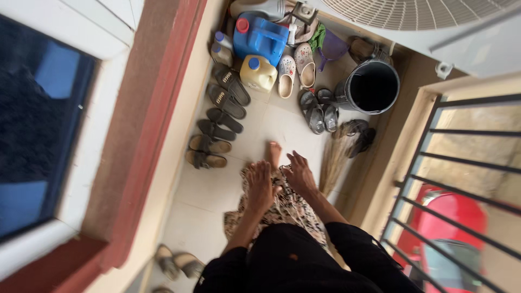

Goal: The person picks up a mop and a broom from a corner, carries them across the living room to a balcony area, and then retrieves two large plastic containers from the balcony to store them inside a wooden cabinet.

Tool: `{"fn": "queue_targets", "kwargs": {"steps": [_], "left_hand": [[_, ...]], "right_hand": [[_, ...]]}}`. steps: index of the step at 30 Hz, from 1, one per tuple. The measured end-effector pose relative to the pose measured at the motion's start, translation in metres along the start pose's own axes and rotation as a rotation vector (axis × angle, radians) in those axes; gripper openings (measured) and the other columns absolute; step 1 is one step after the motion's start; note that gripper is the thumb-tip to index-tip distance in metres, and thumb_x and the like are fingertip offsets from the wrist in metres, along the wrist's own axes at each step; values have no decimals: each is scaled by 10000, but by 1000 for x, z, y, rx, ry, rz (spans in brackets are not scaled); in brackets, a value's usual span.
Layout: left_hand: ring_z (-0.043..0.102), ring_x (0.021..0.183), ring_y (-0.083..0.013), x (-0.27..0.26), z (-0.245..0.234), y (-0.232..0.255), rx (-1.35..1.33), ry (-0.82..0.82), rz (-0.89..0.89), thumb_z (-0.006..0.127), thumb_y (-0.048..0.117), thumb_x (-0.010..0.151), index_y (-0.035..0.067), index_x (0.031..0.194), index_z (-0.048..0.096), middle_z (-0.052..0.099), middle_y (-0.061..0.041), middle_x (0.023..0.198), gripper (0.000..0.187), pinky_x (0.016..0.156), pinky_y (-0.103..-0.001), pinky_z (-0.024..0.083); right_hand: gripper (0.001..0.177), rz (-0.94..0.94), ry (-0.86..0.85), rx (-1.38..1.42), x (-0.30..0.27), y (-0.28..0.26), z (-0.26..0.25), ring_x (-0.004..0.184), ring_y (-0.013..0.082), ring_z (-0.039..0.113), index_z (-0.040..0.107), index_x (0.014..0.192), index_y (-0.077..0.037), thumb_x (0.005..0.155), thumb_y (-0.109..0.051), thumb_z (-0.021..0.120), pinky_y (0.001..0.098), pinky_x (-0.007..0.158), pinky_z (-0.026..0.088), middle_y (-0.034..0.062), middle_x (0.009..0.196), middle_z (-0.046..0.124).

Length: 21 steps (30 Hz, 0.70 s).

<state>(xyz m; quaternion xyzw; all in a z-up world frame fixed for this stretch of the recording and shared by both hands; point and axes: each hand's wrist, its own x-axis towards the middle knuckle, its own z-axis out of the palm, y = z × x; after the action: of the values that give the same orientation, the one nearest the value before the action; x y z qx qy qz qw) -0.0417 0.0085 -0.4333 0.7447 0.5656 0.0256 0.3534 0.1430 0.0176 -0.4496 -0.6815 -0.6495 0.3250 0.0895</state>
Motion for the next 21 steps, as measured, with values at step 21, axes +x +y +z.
{"fn": "queue_targets", "kwargs": {"steps": [21], "left_hand": [[133,1564,-314,185,13,-32,-161,3,-266,723,331,904,-10,1582,190,176,-198,1677,928,1256,-577,132]], "right_hand": [[812,-114,-57,-192,234,64,49,1312,517,467,402,1505,31,869,-284,798,522,1042,484,360,1538,376]]}}
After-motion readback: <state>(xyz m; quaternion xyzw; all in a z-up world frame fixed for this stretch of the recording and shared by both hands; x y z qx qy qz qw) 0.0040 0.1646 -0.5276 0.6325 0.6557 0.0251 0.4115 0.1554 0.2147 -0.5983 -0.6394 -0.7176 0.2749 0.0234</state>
